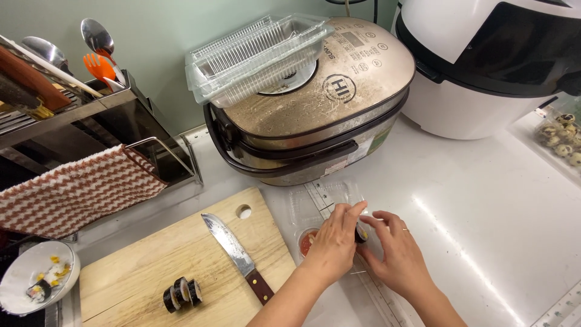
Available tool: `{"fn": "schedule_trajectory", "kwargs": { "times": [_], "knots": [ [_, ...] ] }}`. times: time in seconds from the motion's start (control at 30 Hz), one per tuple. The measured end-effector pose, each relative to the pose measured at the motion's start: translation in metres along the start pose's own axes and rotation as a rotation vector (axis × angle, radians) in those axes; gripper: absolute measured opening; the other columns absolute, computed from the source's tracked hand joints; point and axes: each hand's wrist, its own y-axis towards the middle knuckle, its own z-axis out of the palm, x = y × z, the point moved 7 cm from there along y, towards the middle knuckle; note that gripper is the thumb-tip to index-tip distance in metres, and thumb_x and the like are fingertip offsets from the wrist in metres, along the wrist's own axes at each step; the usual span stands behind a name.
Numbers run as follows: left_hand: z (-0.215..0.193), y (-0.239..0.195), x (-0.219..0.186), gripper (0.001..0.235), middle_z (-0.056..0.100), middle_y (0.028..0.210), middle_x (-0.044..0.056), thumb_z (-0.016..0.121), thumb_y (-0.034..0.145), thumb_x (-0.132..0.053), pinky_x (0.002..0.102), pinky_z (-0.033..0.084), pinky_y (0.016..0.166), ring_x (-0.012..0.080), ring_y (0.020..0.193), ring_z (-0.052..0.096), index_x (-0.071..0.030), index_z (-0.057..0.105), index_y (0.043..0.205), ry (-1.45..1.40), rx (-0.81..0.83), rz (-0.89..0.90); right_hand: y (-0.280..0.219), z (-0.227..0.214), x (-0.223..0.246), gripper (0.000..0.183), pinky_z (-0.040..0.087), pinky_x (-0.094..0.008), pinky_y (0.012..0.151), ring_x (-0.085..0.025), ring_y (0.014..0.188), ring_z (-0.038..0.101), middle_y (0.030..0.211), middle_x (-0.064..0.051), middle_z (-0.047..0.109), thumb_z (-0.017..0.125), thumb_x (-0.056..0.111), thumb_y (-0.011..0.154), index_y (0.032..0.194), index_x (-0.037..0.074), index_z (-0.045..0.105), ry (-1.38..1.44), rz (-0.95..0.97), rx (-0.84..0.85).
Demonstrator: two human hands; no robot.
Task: Cutting a sushi roll into pieces and packaging them into a plastic container along with a sauce cup.
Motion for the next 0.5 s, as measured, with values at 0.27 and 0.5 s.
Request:
{"fn": "schedule_trajectory", "kwargs": {
  "times": [0.27,0.5],
  "knots": [
    [-0.001,-0.002,0.0,0.082,0.039,0.124,0.017,0.05,0.081,0.017,0.049,0.049,0.09,0.0367,0.103,0.055,-0.013,0.027,0.153,-0.044,-0.016,-0.005,0.009,-0.008,0.004,0.045,0.055,-0.042,0.066,-0.024,0.091,0.065,0.132,-0.006,0.053,0.074,0.027,0.075,0.118,0.024,0.061,-0.06,-0.07,-0.004],
    [-0.003,-0.005,-0.004,0.087,0.039,0.124,0.017,0.047,0.076,0.021,0.048,0.049,0.084,0.0363,0.106,0.05,-0.014,0.026,0.153,-0.081,-0.009,-0.007,0.012,0.01,-0.006,0.04,0.051,-0.041,0.052,-0.02,0.079,0.063,0.118,0.007,0.056,0.069,0.034,0.083,0.119,0.023,0.055,-0.115,0.125,0.133]
  ]
}}
